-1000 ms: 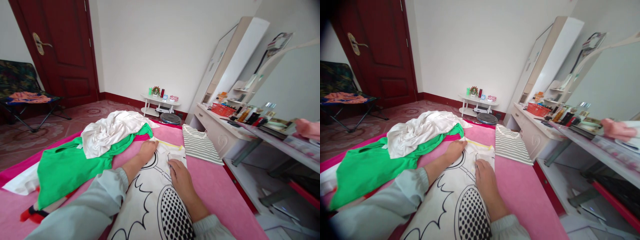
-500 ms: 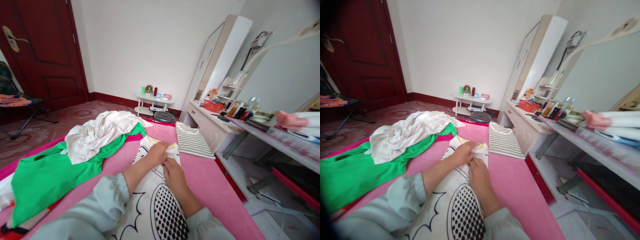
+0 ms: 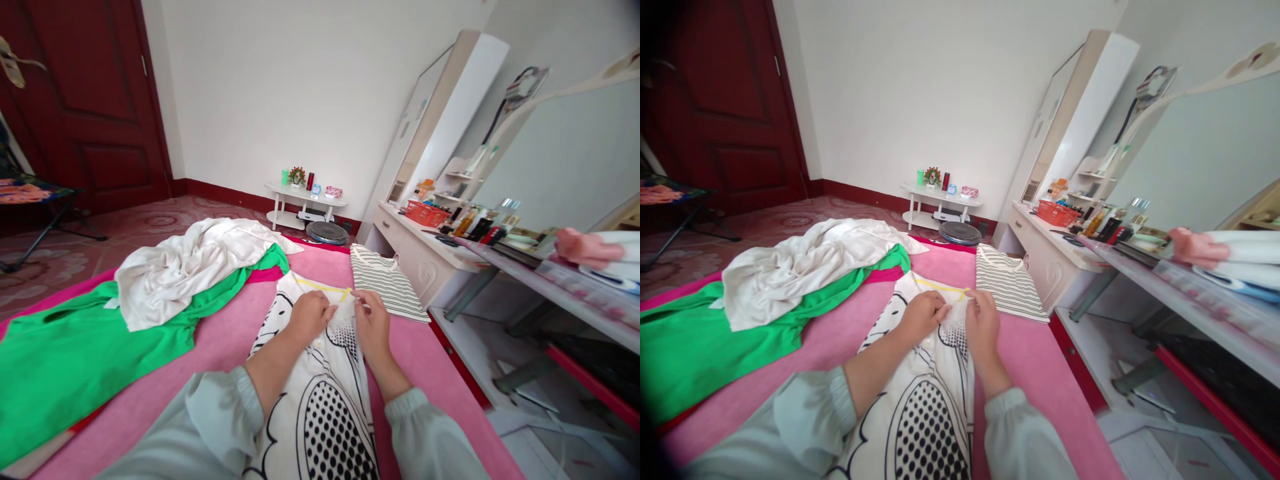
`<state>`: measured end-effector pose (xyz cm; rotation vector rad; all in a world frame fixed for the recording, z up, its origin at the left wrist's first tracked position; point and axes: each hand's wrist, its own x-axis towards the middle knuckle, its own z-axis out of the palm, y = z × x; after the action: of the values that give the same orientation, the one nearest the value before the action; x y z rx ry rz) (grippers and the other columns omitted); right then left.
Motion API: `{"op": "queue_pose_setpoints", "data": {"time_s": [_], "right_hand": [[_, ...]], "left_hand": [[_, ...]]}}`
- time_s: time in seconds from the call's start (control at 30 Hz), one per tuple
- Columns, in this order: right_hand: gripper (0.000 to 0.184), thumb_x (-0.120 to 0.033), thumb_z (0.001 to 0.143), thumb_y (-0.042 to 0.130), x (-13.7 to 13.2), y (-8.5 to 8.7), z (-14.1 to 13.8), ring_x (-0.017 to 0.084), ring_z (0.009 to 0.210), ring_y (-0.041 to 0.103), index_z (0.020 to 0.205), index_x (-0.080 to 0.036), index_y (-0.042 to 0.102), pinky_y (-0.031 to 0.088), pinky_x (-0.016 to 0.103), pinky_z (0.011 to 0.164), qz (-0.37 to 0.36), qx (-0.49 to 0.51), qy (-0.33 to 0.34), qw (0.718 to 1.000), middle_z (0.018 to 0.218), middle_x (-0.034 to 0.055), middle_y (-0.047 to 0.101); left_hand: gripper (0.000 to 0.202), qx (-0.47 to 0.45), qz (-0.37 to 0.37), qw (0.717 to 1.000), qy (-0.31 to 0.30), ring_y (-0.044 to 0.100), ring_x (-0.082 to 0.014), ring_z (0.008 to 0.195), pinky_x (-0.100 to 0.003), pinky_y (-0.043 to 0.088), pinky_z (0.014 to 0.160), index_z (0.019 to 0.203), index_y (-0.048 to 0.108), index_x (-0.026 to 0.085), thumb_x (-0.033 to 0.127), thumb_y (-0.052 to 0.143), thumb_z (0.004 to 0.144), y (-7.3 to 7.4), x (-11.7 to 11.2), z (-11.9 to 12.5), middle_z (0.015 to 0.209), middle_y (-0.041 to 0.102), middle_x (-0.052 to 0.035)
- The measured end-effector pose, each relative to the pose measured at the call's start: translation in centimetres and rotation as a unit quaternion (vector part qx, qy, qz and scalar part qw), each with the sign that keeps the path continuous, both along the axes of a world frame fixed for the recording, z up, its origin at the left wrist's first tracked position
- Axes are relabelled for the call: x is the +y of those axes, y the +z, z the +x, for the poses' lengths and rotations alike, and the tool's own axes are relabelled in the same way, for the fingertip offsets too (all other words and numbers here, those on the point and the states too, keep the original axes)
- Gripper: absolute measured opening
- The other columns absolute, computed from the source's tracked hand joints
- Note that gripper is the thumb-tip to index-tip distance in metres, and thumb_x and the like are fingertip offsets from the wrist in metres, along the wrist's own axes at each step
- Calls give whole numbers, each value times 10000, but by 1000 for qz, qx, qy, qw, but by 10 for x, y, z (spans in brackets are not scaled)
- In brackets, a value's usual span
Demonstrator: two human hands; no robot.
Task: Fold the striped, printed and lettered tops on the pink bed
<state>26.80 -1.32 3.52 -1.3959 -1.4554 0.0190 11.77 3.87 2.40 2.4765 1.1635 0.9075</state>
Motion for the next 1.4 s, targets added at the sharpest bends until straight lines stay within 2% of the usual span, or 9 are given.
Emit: {"op": "queue_pose_setpoints", "data": {"time_s": [0.1, 0.2, 0.3, 0.4, 0.7, 0.83, 1.0, 1.13, 1.4], "right_hand": [[305, -114, 798, 450, 32, 16, 14, 202, 1022, 534, 931, -215, 705, 447, 353, 877, -57, -138, 11, 989, 1045, 72, 600], [216, -66, 691, 583, 57, 27, 25, 242, 1108, 483, 754, -215, 726, 402, 388, 941, -152, -285, 43, 945, 1094, 79, 616], [172, -51, 656, 616, 66, 33, 29, 247, 1091, 494, 629, -205, 688, 399, 369, 918, -188, -339, 56, 920, 1080, 75, 639], [153, -82, 721, 568, 65, 36, 30, 222, 1060, 508, 706, -198, 666, 382, 350, 919, -150, -328, 36, 932, 1102, 62, 631], [100, -178, 800, 477, 60, 13, 18, 200, 850, 545, 815, -199, 574, 379, 308, 766, -98, -245, -34, 964, 846, 45, 622], [114, -193, 776, 473, 64, 12, 23, 180, 801, 557, 801, -199, 584, 401, 291, 743, -110, -166, 51, 979, 803, 20, 623], [177, -208, 748, 479, 65, 18, 37, 177, 793, 582, 830, -184, 633, 441, 306, 757, -155, -86, 156, 972, 814, 21, 651], [187, -201, 728, 500, 55, 16, 36, 202, 888, 578, 841, -197, 649, 436, 359, 853, -114, -124, 102, 981, 882, 35, 653], [450, -188, 731, 514, 43, 10, 26, 234, 1114, 499, 1178, -141, 547, 389, 381, 971, -72, -185, 30, 980, 1177, 121, 560]], "left_hand": [[211, 16, 5, 1000, 11, 579, -171, 791, -276, 425, 722, 657, 652, 171, 287, 575, 815, -2, 2, 1, 808, 636, -46], [117, 36, 4, 999, 17, 578, -183, 801, -287, 414, 725, 665, 625, 179, 248, 624, 760, -1, 2, 0, 802, 635, -37], [182, 24, 1, 999, 38, 589, -204, 850, -321, 409, 795, 893, 632, 184, 265, 660, 733, -2, 2, 1, 873, 658, -33], [392, 16, -7, 998, 67, 598, -228, 917, -357, 388, 868, 1107, 573, 174, 281, 661, 740, -4, 4, 2, 956, 677, -48], [191, -62, -39, 993, 90, 628, -200, 864, -297, 405, 800, 938, 631, 208, 253, 632, 753, -5, 9, -2, 894, 697, -9], [314, -107, -56, 990, 76, 635, -185, 805, -276, 409, 747, 902, 674, 203, 432, 460, 895, -4, 10, -3, 873, 709, -26], [365, -102, -95, 988, 67, 641, -171, 776, -256, 415, 711, 800, 709, 198, 365, 409, 923, -8, 16, -2, 793, 718, -25], [195, -140, -119, 979, 88, 643, -182, 899, -267, 435, 812, 904, 717, 204, 311, 583, 810, -13, 20, 0, 949, 728, -22], [113, -154, -42, 986, 57, 608, -171, 850, -284, 443, 782, 851, 659, 207, 188, 643, 740, -12, 16, 0, 866, 683, 2]]}}
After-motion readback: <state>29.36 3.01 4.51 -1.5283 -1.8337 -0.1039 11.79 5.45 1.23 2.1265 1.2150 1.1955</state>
